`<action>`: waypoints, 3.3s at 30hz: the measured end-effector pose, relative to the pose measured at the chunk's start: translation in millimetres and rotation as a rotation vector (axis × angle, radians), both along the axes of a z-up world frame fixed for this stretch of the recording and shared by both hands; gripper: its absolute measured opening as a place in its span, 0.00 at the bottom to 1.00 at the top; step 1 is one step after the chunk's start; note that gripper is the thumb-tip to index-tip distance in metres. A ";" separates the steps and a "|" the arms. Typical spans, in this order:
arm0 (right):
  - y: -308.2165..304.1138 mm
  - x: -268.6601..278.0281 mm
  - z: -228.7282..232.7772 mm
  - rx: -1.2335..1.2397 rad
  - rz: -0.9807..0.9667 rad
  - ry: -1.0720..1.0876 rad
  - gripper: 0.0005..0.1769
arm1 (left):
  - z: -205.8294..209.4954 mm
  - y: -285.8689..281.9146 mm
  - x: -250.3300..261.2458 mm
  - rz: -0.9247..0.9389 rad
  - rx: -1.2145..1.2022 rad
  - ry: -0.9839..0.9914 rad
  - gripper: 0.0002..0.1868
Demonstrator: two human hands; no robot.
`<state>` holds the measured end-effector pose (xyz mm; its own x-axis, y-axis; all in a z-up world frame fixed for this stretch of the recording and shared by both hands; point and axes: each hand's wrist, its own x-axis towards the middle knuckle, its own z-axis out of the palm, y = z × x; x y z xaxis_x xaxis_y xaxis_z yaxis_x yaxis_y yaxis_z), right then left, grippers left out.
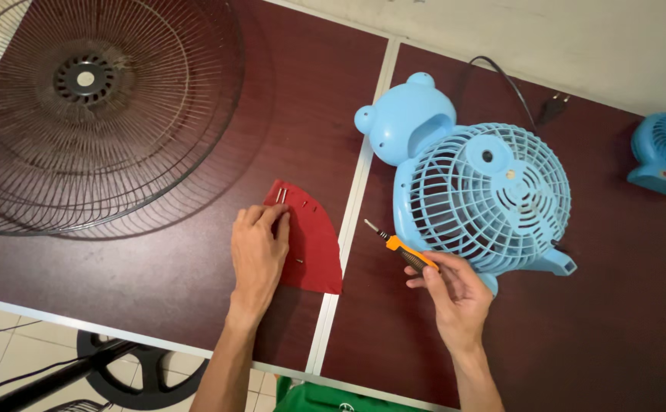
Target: The person uses a screwdriver to tighten screws on the base of a blue bear-shaped electric fan. They rotate the fan to access different screw locations and continue securing the base throughout the clip.
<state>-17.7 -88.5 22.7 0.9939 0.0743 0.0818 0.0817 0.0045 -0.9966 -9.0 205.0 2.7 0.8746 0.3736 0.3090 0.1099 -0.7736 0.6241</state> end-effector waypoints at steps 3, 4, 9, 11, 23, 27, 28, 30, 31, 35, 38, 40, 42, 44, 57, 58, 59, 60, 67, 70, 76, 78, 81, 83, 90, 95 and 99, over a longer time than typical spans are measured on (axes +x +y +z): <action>-1.4 -1.0 3.5 -0.006 0.001 -0.019 0.12 | 8.0 -5.8 -0.8 -0.022 -0.051 -0.027 0.07; -2.2 -2.2 5.0 -0.019 -0.009 -0.028 0.13 | 11.2 -8.5 -1.3 -0.057 -0.101 -0.037 0.07; -11.6 -8.5 13.7 -0.026 -0.041 -0.097 0.13 | 26.0 -38.9 -8.5 -0.187 -0.416 -0.094 0.08; -19.2 -12.0 16.3 -0.008 -0.070 -0.107 0.15 | 30.3 -59.0 -11.8 -0.230 -0.495 -0.168 0.10; -90.3 -31.1 29.9 0.171 -0.288 -0.211 0.14 | 48.6 -151.7 -24.5 -0.574 -0.846 -0.088 0.10; -101.5 -36.0 32.9 0.128 -0.317 -0.219 0.14 | 51.1 -168.5 -24.4 -0.617 -0.788 -0.089 0.11; -103.8 -37.4 33.3 0.127 -0.325 -0.217 0.14 | 51.1 -171.2 -24.3 -0.627 -0.783 -0.085 0.11; -107.8 -39.1 33.8 0.128 -0.336 -0.211 0.14 | 51.8 -175.9 -23.8 -0.642 -0.772 -0.079 0.11; -109.6 -39.7 33.7 0.123 -0.344 -0.213 0.14 | 52.1 -178.0 -23.6 -0.645 -0.770 -0.076 0.11; -116.2 -40.1 33.6 0.100 -0.360 -0.209 0.14 | 53.4 -184.4 -22.2 -0.660 -0.677 -0.119 0.13; -119.9 -40.2 33.7 0.046 -0.357 -0.203 0.15 | 52.7 -187.8 -20.6 -0.647 -0.622 -0.133 0.13; -120.7 -41.3 34.8 0.017 -0.355 -0.201 0.15 | 51.3 -189.9 -20.6 -0.638 -0.638 -0.113 0.13; -120.0 -39.5 37.7 0.008 -0.354 -0.202 0.15 | 50.3 -191.6 -18.8 -0.638 -0.674 -0.085 0.13; -117.8 -37.8 43.8 -0.018 -0.353 -0.202 0.15 | 49.6 -192.8 -18.4 -0.656 -0.611 -0.115 0.12; -88.4 -6.4 95.0 -0.532 -0.146 -0.445 0.25 | 27.8 -204.0 -12.9 -0.645 -0.414 -0.167 0.08; -86.0 -5.8 95.5 -0.534 -0.134 -0.458 0.25 | 24.7 -203.4 -13.0 -0.638 -0.420 -0.167 0.08; -84.3 -4.6 95.8 -0.538 -0.123 -0.472 0.24 | 21.8 -203.3 -11.8 -0.631 -0.425 -0.169 0.08; -82.9 -3.6 96.0 -0.542 -0.111 -0.487 0.24 | 19.4 -203.2 -11.1 -0.624 -0.431 -0.172 0.08; -79.5 -1.6 96.8 -0.539 -0.104 -0.488 0.21 | 12.5 -208.8 -12.9 -0.585 -0.431 -0.198 0.09; -78.7 -1.8 96.3 -0.551 -0.090 -0.490 0.20 | 11.0 -206.6 -12.8 -0.608 -0.419 -0.192 0.08; -76.5 -0.5 95.8 -0.570 -0.077 -0.449 0.20 | 11.1 -204.3 -10.9 -0.614 -0.377 -0.166 0.08; -77.6 -1.5 95.1 -0.559 -0.073 -0.446 0.21 | 11.0 -203.7 -10.8 -0.613 -0.349 -0.176 0.09; -78.7 -2.3 93.5 -0.579 -0.083 -0.450 0.20 | 11.9 -201.2 -12.9 -0.595 -0.382 -0.142 0.09; -79.5 -2.2 91.7 -0.569 -0.089 -0.451 0.21 | 12.1 -197.6 -12.2 -0.608 -0.368 -0.127 0.09; -78.7 -1.0 81.2 -0.574 -0.127 -0.541 0.18 | 14.8 -196.3 -12.0 -0.628 -0.358 -0.124 0.10; -74.8 1.1 68.9 -0.543 -0.188 -0.538 0.20 | 19.6 -198.8 -11.8 -0.637 -0.346 -0.139 0.12; -73.7 1.1 62.3 -0.525 -0.218 -0.488 0.23 | 22.4 -198.7 -12.1 -0.657 -0.301 -0.167 0.13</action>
<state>-16.6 -162.1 85.0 0.8502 0.0307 0.5255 0.4601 -0.5284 -0.7135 -21.1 6.3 25.1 0.8976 -0.1213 0.4238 -0.4314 -0.4397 0.7878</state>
